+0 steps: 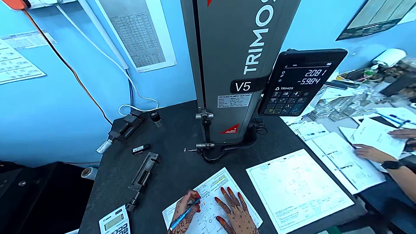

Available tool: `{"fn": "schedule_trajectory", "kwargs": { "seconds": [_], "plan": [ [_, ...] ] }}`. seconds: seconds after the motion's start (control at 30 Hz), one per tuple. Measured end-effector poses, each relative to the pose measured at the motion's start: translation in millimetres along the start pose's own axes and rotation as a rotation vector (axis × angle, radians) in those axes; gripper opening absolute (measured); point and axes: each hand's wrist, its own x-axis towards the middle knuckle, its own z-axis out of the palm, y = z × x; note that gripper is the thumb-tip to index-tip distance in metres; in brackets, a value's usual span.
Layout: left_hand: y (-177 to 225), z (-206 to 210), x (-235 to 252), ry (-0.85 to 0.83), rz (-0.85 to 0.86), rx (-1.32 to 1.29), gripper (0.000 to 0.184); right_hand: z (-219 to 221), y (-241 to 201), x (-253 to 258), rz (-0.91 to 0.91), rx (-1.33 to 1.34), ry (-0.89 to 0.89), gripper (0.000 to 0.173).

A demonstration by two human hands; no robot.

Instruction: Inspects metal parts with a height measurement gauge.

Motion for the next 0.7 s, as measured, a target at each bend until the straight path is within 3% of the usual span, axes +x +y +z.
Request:
{"fn": "schedule_trajectory", "kwargs": {
  "seconds": [0.13,0.27,0.57,0.7],
  "plan": [
    [6.1,0.1,0.8,-0.044,-0.120,0.177,0.020,-3.0,-1.0,-0.2,0.007,0.005,-0.011,0.051],
    [23.7,3.5,1.1,0.007,-0.205,0.185,0.016,-2.4,-0.7,-1.7,-0.021,-0.005,0.050,0.048],
    [-5.0,-0.2,-6.1,0.006,-0.132,0.247,0.018,2.9,0.1,-4.2,0.014,-0.037,0.021,0.048],
    [11.9,2.9,-2.2,0.039,-0.174,0.249,0.018,1.1,-1.9,-1.7,0.002,-0.052,0.057,0.047]
  ]
}}
